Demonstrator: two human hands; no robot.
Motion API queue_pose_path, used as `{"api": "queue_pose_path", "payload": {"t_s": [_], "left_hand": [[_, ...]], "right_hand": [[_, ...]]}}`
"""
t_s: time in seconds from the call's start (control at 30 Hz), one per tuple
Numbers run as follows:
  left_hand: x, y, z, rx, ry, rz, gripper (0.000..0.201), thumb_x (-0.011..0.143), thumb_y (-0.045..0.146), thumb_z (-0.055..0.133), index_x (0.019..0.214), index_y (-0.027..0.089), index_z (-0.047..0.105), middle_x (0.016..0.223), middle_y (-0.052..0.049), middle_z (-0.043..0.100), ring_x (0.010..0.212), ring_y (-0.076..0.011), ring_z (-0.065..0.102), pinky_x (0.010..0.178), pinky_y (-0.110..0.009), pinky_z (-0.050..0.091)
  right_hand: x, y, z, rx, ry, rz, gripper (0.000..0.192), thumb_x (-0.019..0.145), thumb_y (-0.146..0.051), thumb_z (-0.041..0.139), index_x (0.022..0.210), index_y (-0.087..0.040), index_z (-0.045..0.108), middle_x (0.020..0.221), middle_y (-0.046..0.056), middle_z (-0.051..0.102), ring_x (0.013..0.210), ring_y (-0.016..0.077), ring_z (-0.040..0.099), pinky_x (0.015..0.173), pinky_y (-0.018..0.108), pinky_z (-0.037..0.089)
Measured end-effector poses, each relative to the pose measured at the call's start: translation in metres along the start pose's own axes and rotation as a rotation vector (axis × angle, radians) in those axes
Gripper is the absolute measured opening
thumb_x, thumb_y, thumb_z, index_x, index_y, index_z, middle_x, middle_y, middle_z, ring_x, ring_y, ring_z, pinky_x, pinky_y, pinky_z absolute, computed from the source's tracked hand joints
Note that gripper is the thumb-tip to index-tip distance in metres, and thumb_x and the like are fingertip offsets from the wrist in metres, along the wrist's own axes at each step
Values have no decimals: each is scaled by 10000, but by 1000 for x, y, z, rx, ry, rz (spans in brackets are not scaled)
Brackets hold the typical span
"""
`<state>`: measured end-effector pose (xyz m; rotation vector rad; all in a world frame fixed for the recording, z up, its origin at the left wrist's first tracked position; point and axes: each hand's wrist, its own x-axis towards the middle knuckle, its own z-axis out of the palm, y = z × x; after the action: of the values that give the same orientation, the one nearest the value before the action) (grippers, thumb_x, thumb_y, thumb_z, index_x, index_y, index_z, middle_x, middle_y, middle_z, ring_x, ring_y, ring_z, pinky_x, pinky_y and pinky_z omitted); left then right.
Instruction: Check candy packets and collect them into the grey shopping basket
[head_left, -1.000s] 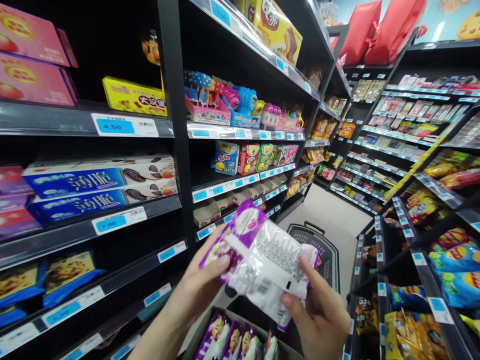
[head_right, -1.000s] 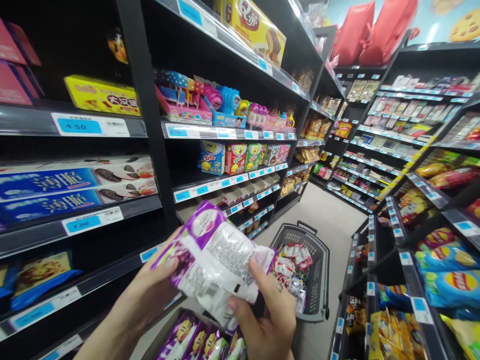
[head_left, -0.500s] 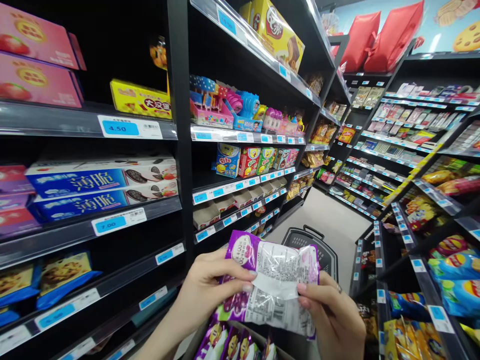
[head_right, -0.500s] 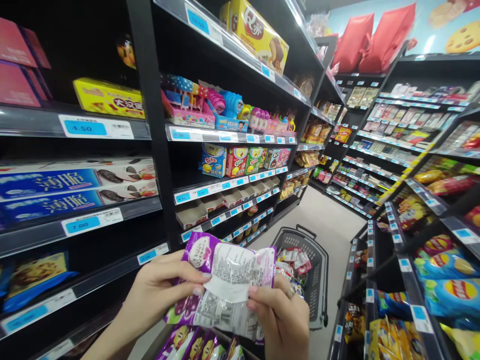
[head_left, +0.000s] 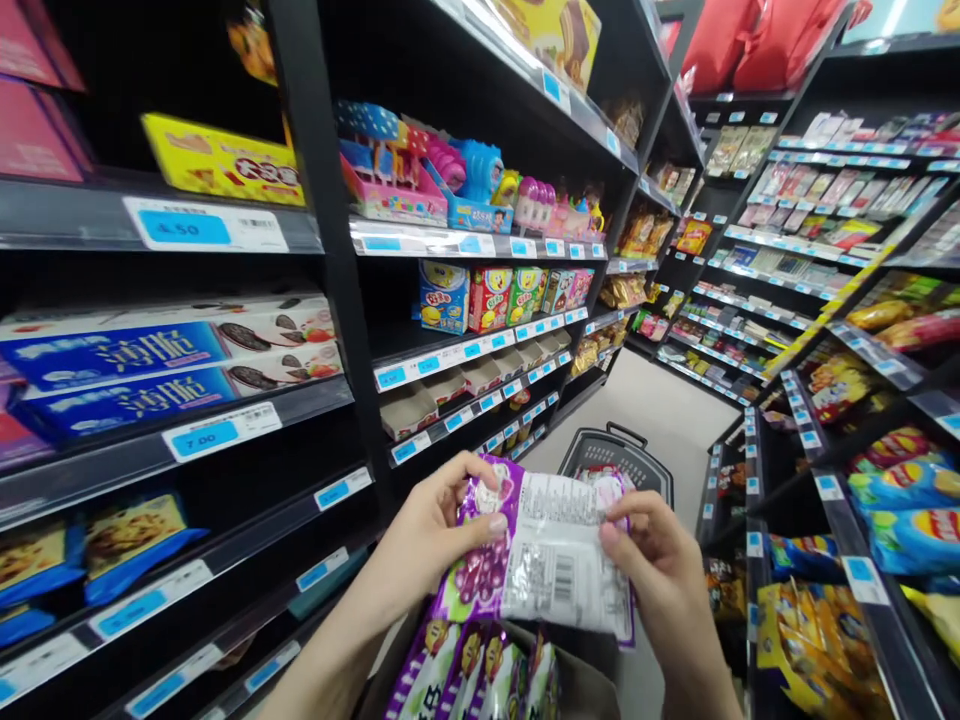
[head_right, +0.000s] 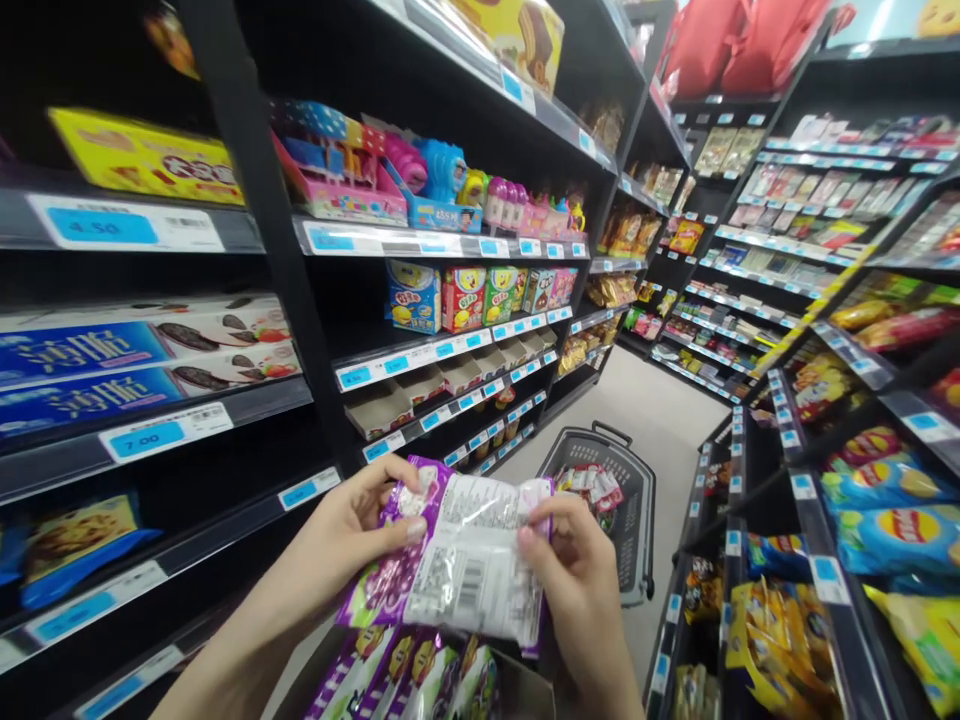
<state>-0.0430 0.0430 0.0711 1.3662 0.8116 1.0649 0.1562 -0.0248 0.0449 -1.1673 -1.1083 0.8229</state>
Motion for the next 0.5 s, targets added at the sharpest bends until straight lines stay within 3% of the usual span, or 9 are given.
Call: {"api": "queue_pose_path", "payload": {"t_s": [0.1, 0.17, 0.23, 0.3, 0.37, 0.43, 0.5], "left_hand": [[5, -11, 1, -82, -90, -77, 231, 753, 263, 724, 895, 224, 546, 794, 38, 620, 695, -121, 578, 626, -195, 462], [3, -16, -3, -37, -155, -138, 334, 837, 339, 635, 1140, 287, 502, 999, -8, 665, 836, -166, 637, 692, -240, 511], [-3, -15, -10, 147, -193, -169, 441, 891, 391, 545, 1309, 339, 413, 1148, -42, 663, 972, -208, 647, 769, -286, 525], [-12, -10, -19, 456, -281, -161, 374, 883, 404, 542, 1250, 328, 537, 1097, -35, 701, 986, -226, 654, 810, -290, 512], [-24, -5, -22, 764, -421, -126, 233, 847, 388, 579, 1024, 297, 701, 948, -22, 739, 906, -231, 676, 797, -279, 506], [-38, -5, -16, 979, -517, -57, 184, 802, 382, 620, 879, 281, 752, 882, -29, 755, 842, -251, 686, 776, -302, 515], [-53, -15, -1, 1124, -536, 23, 232, 755, 411, 664, 898, 256, 762, 908, -66, 768, 868, -297, 688, 815, -359, 518]], "right_hand": [[14, 7, -15, 80, -21, 57, 183, 785, -372, 701, 838, -218, 620, 626, -47, 561, 550, 88, 490, 505, 176, 370], [24, 16, -36, -33, 61, 83, 271, 793, -437, 660, 963, -229, 621, 681, -32, 611, 588, 113, 556, 530, 203, 423], [31, 32, -68, -228, 184, 100, 406, 795, -505, 614, 1103, -241, 590, 750, -18, 644, 618, 138, 595, 552, 240, 464], [36, 58, -106, -335, 255, 145, 453, 779, -516, 623, 1119, -219, 590, 820, 11, 667, 663, 164, 619, 570, 264, 478], [36, 94, -141, -475, 315, 210, 398, 777, -506, 629, 1006, -181, 625, 823, 39, 671, 701, 197, 630, 588, 295, 493], [33, 137, -167, -646, 359, 300, 262, 821, -419, 645, 877, -163, 637, 806, 41, 658, 749, 199, 630, 674, 334, 511], [28, 181, -181, -789, 351, 397, 190, 886, -339, 619, 897, -150, 631, 891, 26, 654, 812, 172, 633, 759, 364, 519]]}}
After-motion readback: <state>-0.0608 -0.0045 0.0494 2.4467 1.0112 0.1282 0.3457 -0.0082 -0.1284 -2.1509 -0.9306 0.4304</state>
